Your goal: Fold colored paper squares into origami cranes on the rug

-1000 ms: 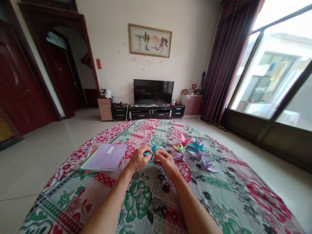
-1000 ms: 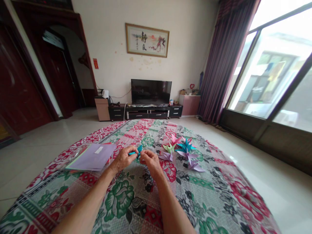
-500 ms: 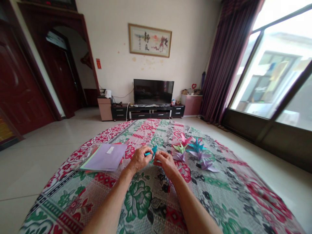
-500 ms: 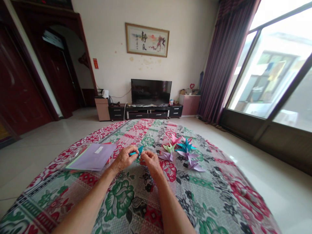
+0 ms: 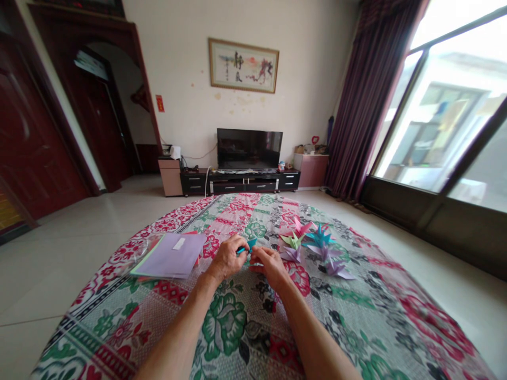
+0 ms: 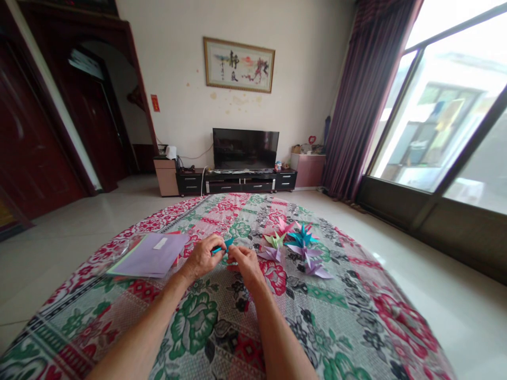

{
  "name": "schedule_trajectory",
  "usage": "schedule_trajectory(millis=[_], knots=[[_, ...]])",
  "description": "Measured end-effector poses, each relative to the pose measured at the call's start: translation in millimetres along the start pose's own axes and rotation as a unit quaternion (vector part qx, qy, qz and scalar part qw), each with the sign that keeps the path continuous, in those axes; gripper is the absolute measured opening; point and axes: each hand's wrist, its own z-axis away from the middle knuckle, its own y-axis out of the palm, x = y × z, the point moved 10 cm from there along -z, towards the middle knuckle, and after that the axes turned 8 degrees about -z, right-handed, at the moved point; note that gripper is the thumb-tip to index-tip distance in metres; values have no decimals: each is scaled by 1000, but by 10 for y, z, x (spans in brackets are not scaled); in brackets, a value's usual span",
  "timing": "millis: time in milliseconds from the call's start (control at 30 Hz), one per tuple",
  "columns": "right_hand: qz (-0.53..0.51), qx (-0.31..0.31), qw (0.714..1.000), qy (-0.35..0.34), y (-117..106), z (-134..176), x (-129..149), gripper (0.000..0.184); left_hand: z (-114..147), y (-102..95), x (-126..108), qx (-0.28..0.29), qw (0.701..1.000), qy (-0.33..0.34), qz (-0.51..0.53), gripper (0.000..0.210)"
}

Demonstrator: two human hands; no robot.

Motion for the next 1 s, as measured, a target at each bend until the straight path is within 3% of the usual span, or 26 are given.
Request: schedule_trajectory(millis=[167, 467, 1000], knots=[[-15, 0, 1000, 20, 21, 18, -36, 25, 3, 23, -35, 0, 1000, 17, -19, 15], [-139, 33, 987, 76, 113, 27, -124, 21, -5, -11, -79, -19, 999, 18, -21, 15], [-214, 25, 965, 147, 164, 32, -207, 12, -3, 6, -43, -45, 999, 10, -20, 13]])
